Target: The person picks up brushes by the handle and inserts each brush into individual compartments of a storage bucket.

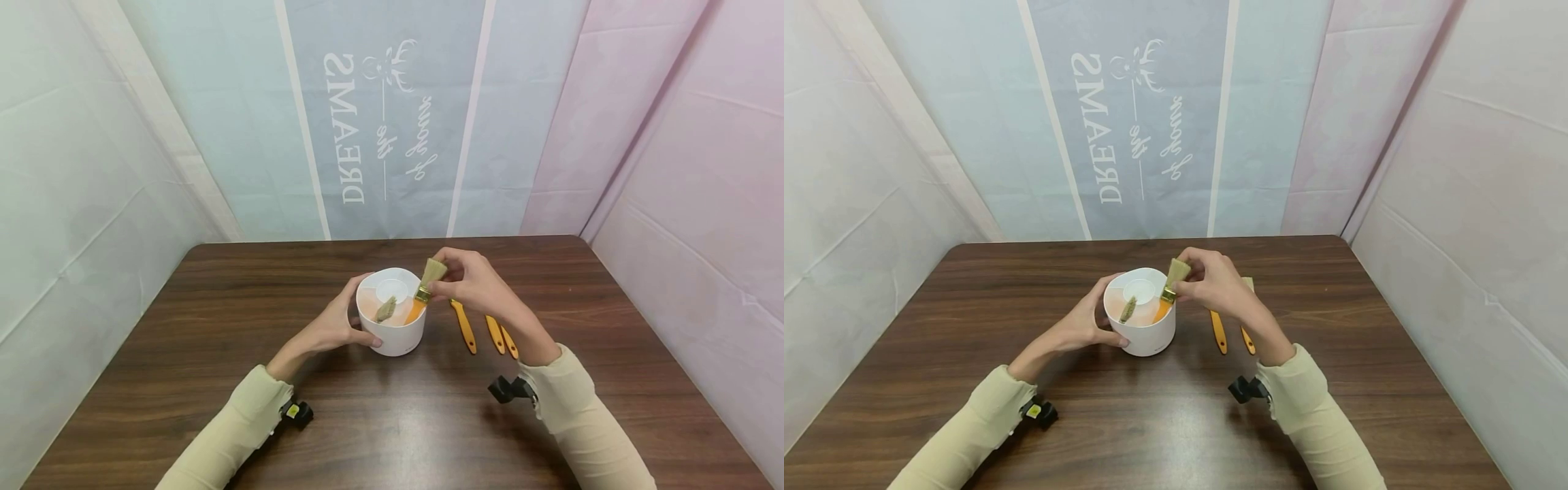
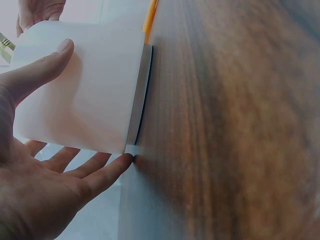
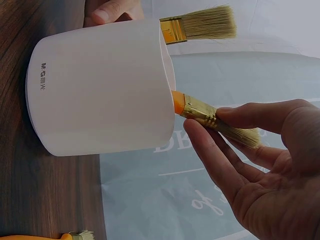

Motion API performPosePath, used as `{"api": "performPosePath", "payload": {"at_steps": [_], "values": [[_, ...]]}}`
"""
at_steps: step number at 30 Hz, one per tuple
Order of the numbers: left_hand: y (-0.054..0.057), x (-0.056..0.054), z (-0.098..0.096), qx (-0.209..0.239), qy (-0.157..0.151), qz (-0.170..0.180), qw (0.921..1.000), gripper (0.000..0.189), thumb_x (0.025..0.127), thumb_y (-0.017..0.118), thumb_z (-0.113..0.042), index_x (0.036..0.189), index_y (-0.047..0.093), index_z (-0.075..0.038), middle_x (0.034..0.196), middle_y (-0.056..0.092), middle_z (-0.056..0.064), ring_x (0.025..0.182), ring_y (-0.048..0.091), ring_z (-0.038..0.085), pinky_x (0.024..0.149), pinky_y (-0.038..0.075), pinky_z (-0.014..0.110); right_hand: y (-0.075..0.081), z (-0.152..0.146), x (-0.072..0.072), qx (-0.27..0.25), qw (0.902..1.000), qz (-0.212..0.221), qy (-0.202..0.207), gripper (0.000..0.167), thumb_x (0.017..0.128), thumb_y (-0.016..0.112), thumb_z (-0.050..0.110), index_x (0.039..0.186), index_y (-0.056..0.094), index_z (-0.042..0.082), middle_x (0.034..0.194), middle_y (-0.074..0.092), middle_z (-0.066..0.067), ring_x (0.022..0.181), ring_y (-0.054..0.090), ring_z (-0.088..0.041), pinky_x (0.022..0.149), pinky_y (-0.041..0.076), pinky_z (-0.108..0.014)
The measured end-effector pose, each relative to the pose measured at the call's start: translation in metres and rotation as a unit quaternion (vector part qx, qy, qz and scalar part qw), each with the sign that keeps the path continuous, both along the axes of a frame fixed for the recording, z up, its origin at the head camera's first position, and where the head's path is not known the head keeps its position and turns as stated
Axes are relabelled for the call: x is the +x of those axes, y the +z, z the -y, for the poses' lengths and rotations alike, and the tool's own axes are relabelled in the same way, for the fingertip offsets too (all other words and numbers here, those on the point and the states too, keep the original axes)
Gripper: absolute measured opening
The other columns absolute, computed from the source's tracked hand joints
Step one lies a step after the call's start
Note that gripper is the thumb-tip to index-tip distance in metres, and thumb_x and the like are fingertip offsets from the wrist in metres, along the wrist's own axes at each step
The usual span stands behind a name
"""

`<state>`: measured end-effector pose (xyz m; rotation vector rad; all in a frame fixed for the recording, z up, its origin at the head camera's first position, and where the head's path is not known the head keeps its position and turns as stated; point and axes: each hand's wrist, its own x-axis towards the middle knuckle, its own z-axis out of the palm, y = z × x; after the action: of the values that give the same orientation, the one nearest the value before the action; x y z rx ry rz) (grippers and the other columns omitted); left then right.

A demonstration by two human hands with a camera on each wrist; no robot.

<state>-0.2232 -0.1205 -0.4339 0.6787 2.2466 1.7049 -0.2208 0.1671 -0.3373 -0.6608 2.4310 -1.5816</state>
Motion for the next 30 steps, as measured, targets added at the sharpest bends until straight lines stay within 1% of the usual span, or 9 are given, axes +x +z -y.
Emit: {"api": "performPosePath", "payload": {"at_steps": [6,17,30], "values": [[-0.0007,-0.0005,0.0006,0.004,-0.003,-0.002,1.0,0.121,0.064,0.096,0.0,0.159,0.025,-0.025,0.159,0.035,0.002,0.148,0.037,0.03,0.111,0.048,0.057,0.0006,0.0005,0.0002,0.003,1.0,-0.002,0.0,0.02,0.091,0.074,0.0,0.108,0.065,0.002,0.101,0.073,-0.019,0.089,0.075,-0.027,0.073,0.065,-0.035],[0.0009,-0.0007,0.0004,-0.002,0.003,0.0,1.0,0.121,0.064,0.097,-0.002,0.159,0.025,-0.026,0.159,0.036,0.001,0.149,0.037,0.028,0.111,0.048,0.058,0.0004,0.0008,-0.0013,-0.003,1.0,-0.002,0.005,0.02,0.09,0.074,-0.001,0.107,0.065,0.002,0.101,0.072,-0.019,0.088,0.075,-0.027,0.073,0.065,-0.036],[0.0013,-0.0005,0.0013,-0.006,0.003,-0.002,1.0,0.121,0.065,0.097,-0.004,0.159,0.025,-0.026,0.159,0.036,0.001,0.149,0.036,0.028,0.112,0.047,0.058,0.0006,0.0013,-0.0005,0.012,0.9999,-0.004,0.008,0.019,0.091,0.075,0.002,0.108,0.065,0.004,0.101,0.073,-0.017,0.089,0.075,-0.027,0.071,0.065,-0.035]]}}
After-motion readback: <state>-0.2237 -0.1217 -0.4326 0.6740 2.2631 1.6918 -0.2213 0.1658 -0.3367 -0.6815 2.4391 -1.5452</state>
